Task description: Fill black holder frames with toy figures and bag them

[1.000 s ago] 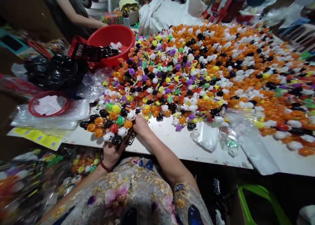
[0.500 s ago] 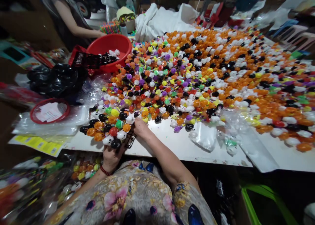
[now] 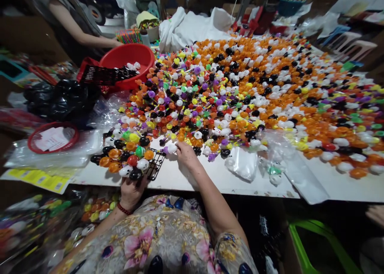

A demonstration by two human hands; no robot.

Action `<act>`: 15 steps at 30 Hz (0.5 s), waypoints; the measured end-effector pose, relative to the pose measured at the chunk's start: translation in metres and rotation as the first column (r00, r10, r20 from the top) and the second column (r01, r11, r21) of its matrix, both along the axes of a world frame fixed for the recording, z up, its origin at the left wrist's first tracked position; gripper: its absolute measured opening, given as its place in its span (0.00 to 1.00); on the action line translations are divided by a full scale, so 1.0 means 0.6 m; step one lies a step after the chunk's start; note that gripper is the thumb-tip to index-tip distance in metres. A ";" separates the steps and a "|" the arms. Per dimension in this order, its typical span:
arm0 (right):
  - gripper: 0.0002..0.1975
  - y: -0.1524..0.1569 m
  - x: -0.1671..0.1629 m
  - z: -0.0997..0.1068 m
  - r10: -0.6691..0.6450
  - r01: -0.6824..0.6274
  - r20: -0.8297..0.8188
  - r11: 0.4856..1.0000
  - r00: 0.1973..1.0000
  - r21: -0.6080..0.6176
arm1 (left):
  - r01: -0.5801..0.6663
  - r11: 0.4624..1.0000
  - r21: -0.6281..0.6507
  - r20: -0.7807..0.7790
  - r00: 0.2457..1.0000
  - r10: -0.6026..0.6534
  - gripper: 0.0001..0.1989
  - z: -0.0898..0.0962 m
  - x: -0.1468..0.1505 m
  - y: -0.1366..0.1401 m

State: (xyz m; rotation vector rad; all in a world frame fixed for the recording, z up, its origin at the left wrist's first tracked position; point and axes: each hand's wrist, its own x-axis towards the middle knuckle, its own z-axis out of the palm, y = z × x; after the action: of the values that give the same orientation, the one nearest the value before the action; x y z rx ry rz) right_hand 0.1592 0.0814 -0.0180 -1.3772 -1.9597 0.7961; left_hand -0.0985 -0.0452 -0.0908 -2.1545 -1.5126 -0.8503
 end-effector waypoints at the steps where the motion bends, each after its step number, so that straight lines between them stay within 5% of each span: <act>1: 0.13 0.000 -0.002 0.000 0.000 0.000 -0.021 1.000 1.000 0.006 | -0.005 1.000 0.009 0.004 1.000 0.005 0.07 0.005 0.002 0.001; 11: 0.21 0.000 -0.092 -0.026 -0.080 -0.020 -0.372 0.966 0.925 -0.259 | 0.095 0.986 -0.139 0.183 0.981 -0.068 0.08 0.089 -0.003 -0.012; 15: 0.24 0.001 -0.113 -0.032 -0.048 -0.046 -0.373 0.970 0.927 -0.239 | 0.185 0.982 -0.045 0.212 0.962 -0.172 0.08 0.156 -0.021 -0.039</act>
State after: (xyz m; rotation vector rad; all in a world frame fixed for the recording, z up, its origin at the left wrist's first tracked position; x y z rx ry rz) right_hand 0.0914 0.0822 -0.0374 -1.2459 -1.6004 1.2361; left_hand -0.1109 -0.0685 0.0027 -2.3386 -1.4743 -1.1330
